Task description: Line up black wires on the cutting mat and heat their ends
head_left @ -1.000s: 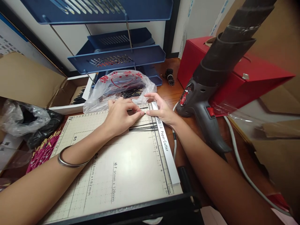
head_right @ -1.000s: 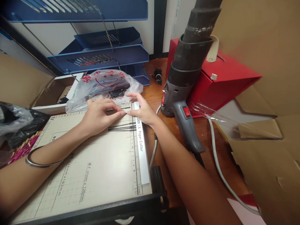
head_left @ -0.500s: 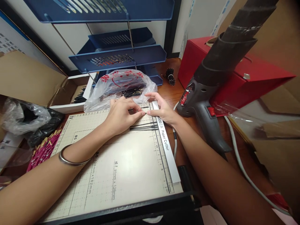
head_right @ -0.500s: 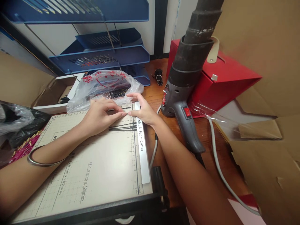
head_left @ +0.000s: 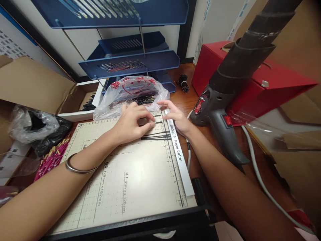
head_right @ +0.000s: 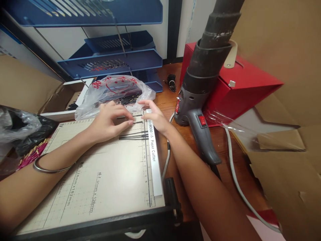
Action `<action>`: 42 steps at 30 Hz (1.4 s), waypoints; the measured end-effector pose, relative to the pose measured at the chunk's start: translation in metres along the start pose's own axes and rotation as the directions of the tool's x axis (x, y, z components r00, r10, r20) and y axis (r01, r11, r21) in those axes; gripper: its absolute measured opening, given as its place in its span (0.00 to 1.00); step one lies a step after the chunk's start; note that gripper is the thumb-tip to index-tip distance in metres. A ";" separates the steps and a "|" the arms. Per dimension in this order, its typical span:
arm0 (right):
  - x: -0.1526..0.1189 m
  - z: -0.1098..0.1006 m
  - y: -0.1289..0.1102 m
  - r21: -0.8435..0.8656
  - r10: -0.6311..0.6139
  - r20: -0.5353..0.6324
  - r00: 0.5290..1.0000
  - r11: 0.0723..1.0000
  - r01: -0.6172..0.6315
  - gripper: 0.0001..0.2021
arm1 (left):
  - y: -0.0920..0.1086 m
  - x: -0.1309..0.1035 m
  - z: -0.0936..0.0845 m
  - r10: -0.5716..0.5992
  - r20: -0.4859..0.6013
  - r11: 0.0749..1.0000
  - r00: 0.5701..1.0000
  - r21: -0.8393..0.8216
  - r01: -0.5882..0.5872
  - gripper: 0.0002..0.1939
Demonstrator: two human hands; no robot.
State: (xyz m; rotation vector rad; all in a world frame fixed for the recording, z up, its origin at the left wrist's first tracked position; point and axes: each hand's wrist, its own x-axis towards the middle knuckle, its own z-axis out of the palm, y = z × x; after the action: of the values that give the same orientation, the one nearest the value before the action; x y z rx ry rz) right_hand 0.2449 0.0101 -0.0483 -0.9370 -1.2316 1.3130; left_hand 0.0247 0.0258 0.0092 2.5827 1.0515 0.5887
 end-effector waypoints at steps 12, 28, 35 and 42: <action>0.002 0.003 0.000 0.008 0.043 -0.007 0.999 0.999 -0.043 0.30 | -0.003 0.001 0.003 -0.050 0.015 0.996 0.999 0.076 0.049 0.12; 0.003 0.002 0.001 -0.041 0.007 0.005 1.000 0.999 -0.007 0.30 | -0.002 0.001 0.006 -0.086 -0.017 0.992 0.996 0.095 0.087 0.14; 0.004 0.001 0.004 0.015 0.020 -0.024 0.999 1.000 -0.020 0.29 | -0.001 0.001 0.004 -0.090 0.003 0.989 0.996 0.117 0.089 0.14; 0.004 0.001 0.005 -0.011 -0.016 -0.017 1.000 1.000 0.016 0.28 | 0.000 0.002 0.002 -0.092 0.022 0.987 0.996 0.131 0.088 0.14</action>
State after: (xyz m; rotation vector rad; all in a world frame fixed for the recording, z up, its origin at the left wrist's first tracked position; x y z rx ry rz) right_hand 0.2427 0.0145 -0.0528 -0.9421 -1.2317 1.2846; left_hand 0.0267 0.0271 0.0075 2.6283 1.2277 0.4760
